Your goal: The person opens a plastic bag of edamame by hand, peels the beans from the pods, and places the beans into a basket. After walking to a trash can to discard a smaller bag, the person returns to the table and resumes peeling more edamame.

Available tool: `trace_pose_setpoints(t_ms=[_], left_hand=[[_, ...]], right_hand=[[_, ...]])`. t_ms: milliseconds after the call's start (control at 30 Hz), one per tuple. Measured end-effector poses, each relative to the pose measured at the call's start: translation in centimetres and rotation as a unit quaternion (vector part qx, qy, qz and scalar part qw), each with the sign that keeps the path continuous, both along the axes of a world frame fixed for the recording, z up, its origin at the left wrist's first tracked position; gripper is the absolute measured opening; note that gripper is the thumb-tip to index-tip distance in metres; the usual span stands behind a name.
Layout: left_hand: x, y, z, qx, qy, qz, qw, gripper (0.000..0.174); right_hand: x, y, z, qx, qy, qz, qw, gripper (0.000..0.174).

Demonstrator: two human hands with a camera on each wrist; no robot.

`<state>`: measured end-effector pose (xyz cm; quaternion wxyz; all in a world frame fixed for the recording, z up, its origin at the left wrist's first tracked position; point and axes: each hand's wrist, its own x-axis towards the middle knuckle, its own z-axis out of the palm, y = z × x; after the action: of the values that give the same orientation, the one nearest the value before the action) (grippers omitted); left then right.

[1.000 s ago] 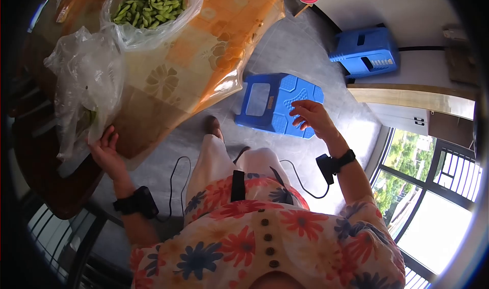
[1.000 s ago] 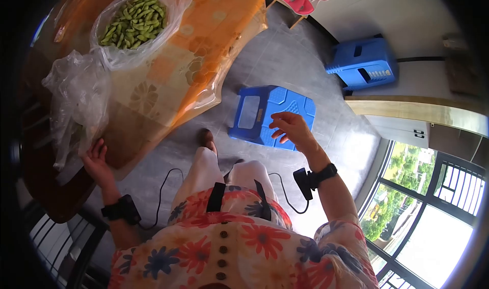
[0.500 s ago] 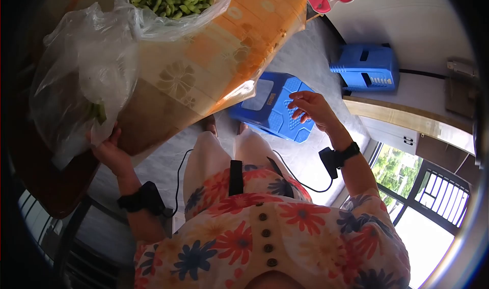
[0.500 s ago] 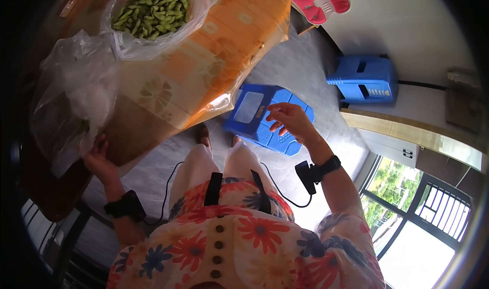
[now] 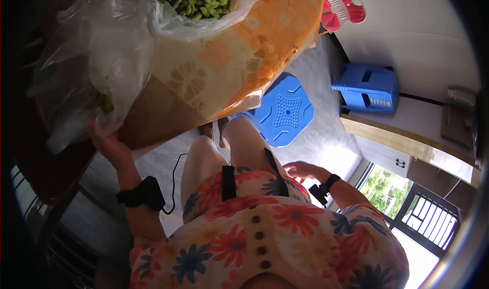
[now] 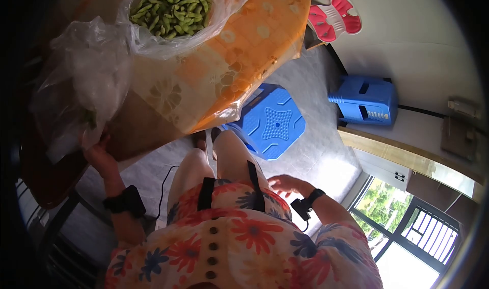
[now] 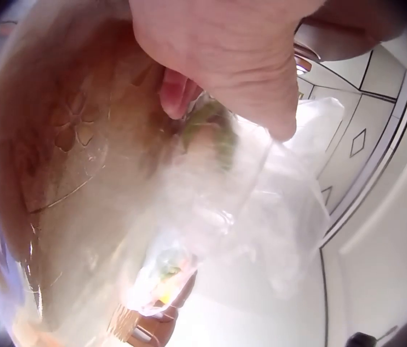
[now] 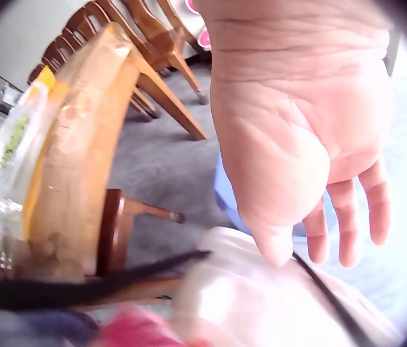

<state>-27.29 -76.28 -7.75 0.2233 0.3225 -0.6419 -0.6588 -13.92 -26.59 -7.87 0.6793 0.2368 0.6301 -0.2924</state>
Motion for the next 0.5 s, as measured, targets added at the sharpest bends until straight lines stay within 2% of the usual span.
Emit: trace_pose_setpoints(t_ms=[33,67,133,167,233,367,433,500], left_hand=[[0.0,0.2,0.2,-0.004,-0.004,0.003,1.000,0.043],[0.1,0.3,0.2,-0.004,-0.003,0.004,1.000,0.043],[0.2,0.2,0.2,-0.009,-0.012,-0.012,1.000,0.045],[0.1,0.3,0.4,-0.009,-0.007,-0.013,1.000,0.045],[-0.2,0.8,0.8,-0.001,-0.015,-0.002,1.000,0.047],[-0.2,0.7,0.6,0.026,-0.005,0.031,0.999,0.046],[0.3,0.3,-1.0,-0.041,0.002,0.045,0.998,0.037],[0.8,-0.3,-1.9,-0.059,0.002,0.056,0.997,0.038]], right_hand=[[1.8,0.7,-0.3,0.018,0.001,-0.039,0.999,0.033],[5.9,4.2,-4.3,-0.068,-0.031,-0.073,0.995,0.043],[6.6,4.6,-3.2,-0.063,-0.117,-0.246,0.960,0.036],[6.9,5.1,-3.1,-0.064,-0.113,-0.247,0.960,0.036],[7.6,7.5,-3.0,-0.147,-0.086,-0.059,0.984,0.031],[6.0,11.4,-1.3,-0.129,-0.073,-0.012,0.989,0.031],[3.6,12.7,-0.9,-0.122,-0.069,0.032,0.990,0.031],[-0.2,14.1,-0.5,-0.115,-0.063,0.085,0.988,0.031]])
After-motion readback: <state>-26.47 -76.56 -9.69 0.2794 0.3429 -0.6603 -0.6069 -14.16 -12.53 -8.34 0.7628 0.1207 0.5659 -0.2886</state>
